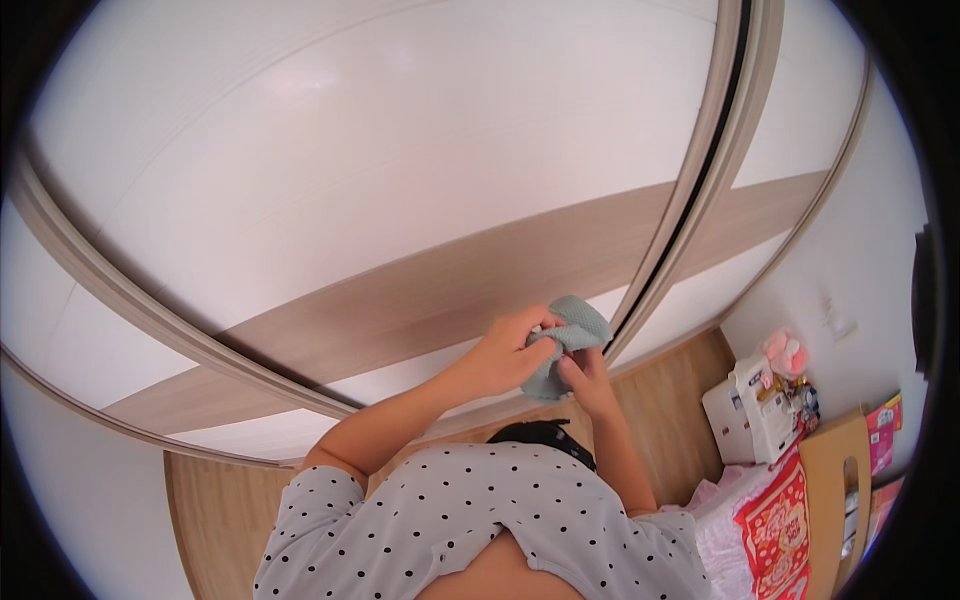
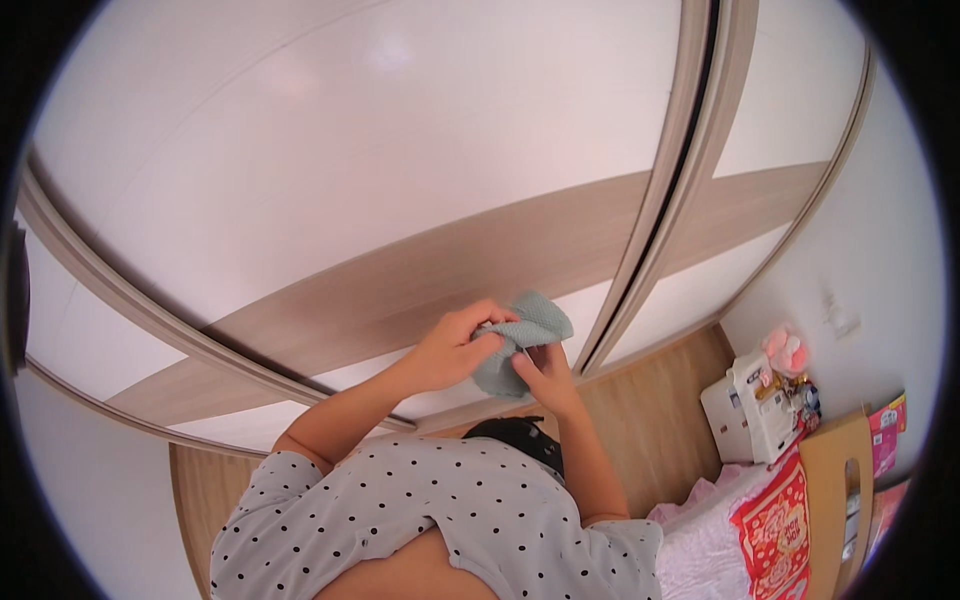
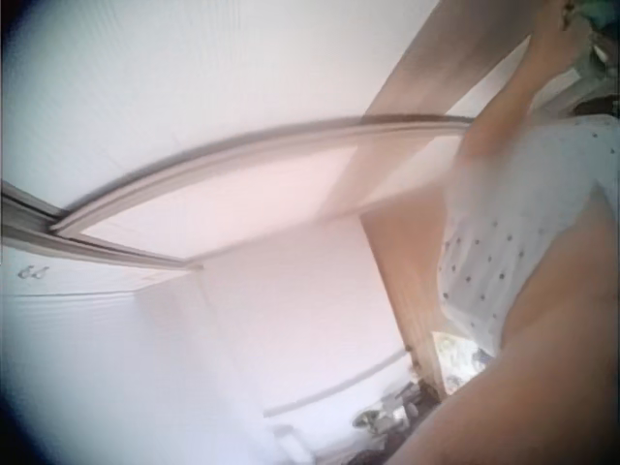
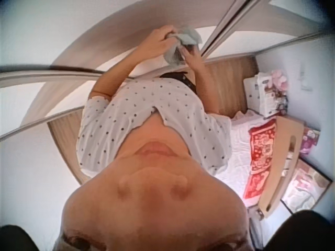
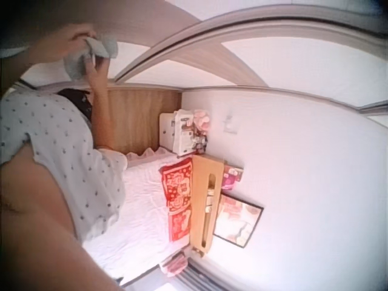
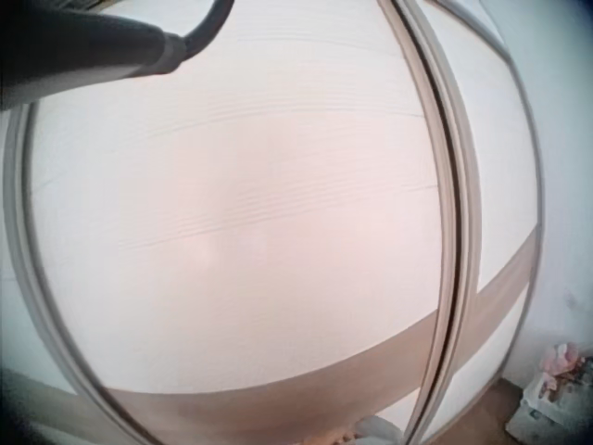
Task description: The person walks into a bedroom and wipes the surface of a large sliding closet door using a light blue cloth. They systematically clean the white and wood-grain panels of the door, moving from top to bottom and side to side.
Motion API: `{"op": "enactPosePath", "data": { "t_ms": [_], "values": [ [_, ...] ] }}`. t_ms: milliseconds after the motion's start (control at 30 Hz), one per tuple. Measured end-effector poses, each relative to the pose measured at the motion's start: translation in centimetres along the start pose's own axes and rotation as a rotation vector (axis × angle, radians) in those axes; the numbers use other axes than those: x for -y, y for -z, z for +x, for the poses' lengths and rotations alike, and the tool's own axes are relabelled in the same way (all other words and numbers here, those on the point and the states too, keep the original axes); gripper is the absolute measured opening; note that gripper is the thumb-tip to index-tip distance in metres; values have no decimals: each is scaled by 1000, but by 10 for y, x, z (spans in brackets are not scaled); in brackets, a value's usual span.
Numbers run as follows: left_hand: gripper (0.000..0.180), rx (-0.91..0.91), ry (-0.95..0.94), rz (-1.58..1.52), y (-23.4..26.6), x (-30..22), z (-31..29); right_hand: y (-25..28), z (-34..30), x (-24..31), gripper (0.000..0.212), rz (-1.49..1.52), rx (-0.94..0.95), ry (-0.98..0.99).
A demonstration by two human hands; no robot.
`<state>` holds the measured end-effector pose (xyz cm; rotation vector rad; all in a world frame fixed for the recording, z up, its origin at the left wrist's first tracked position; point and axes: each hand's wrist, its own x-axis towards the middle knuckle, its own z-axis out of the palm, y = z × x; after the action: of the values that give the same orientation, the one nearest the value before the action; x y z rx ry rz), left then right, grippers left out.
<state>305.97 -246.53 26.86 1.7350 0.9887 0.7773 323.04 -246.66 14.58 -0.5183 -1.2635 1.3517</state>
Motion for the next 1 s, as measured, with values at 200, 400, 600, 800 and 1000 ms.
{"op": "enactPosePath", "data": {
  "t_ms": [200, 400, 600, 800, 1000],
  "values": [
    [38, -53, -114, 133, 6, -32, -21, -25, 30, -3, 44, 297, -112, -140],
    [22, -938, -354, 857, 84, 0, -90, -73, 104, 82, 38, -146, -195, 229],
    [17, -1239, -594, 1005, 130, 66, -111, -235, 181, 128, 34, -731, -122, 1073],
    [15, -822, -668, 1196, 157, 121, -90, -308, 227, 69, 10, -890, -162, 1464],
    [10, -930, -786, 1569, 171, 153, -86, -150, 261, 143, 41, -930, -596, 1327]
  ]
}}
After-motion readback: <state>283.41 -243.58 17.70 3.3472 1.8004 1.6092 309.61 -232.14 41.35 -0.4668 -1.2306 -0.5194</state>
